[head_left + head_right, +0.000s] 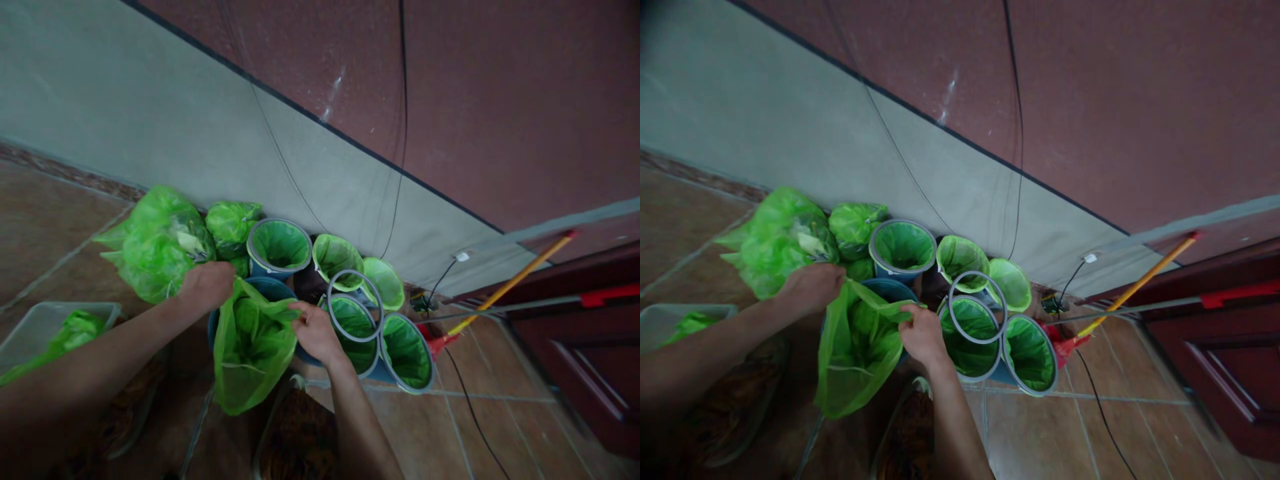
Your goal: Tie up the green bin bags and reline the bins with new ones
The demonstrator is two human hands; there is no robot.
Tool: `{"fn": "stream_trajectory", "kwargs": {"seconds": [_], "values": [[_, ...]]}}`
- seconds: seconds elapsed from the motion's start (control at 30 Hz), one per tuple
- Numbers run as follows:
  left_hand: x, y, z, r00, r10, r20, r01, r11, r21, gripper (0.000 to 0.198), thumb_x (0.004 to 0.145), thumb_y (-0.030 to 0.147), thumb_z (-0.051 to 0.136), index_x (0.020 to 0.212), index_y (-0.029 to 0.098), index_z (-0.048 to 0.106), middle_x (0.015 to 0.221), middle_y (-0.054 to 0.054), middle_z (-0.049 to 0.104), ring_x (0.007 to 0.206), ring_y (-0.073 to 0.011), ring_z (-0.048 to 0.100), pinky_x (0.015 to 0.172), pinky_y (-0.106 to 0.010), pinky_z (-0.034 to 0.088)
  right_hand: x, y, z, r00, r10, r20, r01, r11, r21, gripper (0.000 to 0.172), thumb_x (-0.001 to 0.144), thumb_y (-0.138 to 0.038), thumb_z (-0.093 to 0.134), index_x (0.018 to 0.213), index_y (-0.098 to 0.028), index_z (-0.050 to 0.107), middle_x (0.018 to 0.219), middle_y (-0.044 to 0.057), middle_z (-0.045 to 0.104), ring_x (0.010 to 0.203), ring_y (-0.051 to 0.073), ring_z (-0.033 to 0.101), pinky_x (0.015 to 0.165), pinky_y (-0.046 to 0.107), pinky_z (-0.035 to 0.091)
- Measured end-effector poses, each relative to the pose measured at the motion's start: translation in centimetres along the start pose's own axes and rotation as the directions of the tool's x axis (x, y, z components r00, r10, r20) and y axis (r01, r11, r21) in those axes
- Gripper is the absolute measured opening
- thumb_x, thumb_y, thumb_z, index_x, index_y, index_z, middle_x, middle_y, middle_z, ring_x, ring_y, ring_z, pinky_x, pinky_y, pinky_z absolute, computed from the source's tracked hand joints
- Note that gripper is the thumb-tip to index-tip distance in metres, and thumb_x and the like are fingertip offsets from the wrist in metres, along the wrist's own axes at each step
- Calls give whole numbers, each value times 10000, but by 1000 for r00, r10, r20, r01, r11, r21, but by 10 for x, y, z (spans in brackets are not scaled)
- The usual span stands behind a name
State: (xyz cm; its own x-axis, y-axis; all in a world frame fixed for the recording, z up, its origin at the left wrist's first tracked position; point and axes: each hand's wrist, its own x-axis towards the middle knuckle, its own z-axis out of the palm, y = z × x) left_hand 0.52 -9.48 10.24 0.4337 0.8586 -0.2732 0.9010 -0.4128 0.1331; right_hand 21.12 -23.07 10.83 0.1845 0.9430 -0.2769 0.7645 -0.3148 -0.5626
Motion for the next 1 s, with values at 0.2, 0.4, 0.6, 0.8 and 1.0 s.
{"fn": "stream_trajectory", "kwargs": {"seconds": [0.2, 0.4, 0.6, 0.8, 1.0], "values": [[4, 2, -4, 991, -36, -131, 29, 998, -57, 438, 945, 317, 291, 956, 168, 703, 980, -153, 738, 955, -322, 698, 792, -394, 507, -12, 1, -3, 905, -107, 412, 52, 989, 141, 479, 837, -142, 458, 1256, -248, 663, 667, -38, 663, 571, 105, 615, 584, 183, 454], [-1, 5, 22, 989, 5, 147, 6, 997, -73, 409, 909, 384, 445, 1130, 112, 655, 1136, -232, 711, 1059, -394, 670, 827, -458, 520, -13, 12, 9, 893, 71, 445, 63, 958, -281, 415, 842, -285, 603, 1249, -234, 668, 1247, 55, 699, 1157, 228, 636, 962, 291, 468], [-8, 7, 47, 955, 68, 290, -56, 997, -50, 543, 873, 480, 507, 1237, 85, 581, 1197, -248, 692, 1102, -383, 667, 872, -434, 523, -6, 18, 6, 955, 168, 244, -57, 913, -404, 380, 910, -293, 529, 1257, -182, 638, 1208, 122, 711, 1190, 258, 625, 985, 338, 460], [-9, 13, 64, 935, 45, 352, -19, 997, -77, 434, 849, 352, 548, 1206, 108, 578, 1141, -234, 717, 1090, -373, 679, 846, -429, 528, 8, 20, 18, 970, 199, 137, -121, 892, -436, 428, 917, -273, 543, 1315, -117, 573, 1282, 182, 652, 1178, 268, 633, 983, 334, 466], [-13, 19, 70, 941, 104, 322, -63, 989, -134, 403, 882, 261, 457, 1217, 45, 518, 1114, -283, 709, 1005, -385, 705, 799, -449, 527, 14, 29, 52, 917, 346, 197, -223, 857, -464, 490, 866, -222, 614, 1323, -59, 550, 1171, 207, 706, 1112, 300, 675, 907, 357, 521]]}}
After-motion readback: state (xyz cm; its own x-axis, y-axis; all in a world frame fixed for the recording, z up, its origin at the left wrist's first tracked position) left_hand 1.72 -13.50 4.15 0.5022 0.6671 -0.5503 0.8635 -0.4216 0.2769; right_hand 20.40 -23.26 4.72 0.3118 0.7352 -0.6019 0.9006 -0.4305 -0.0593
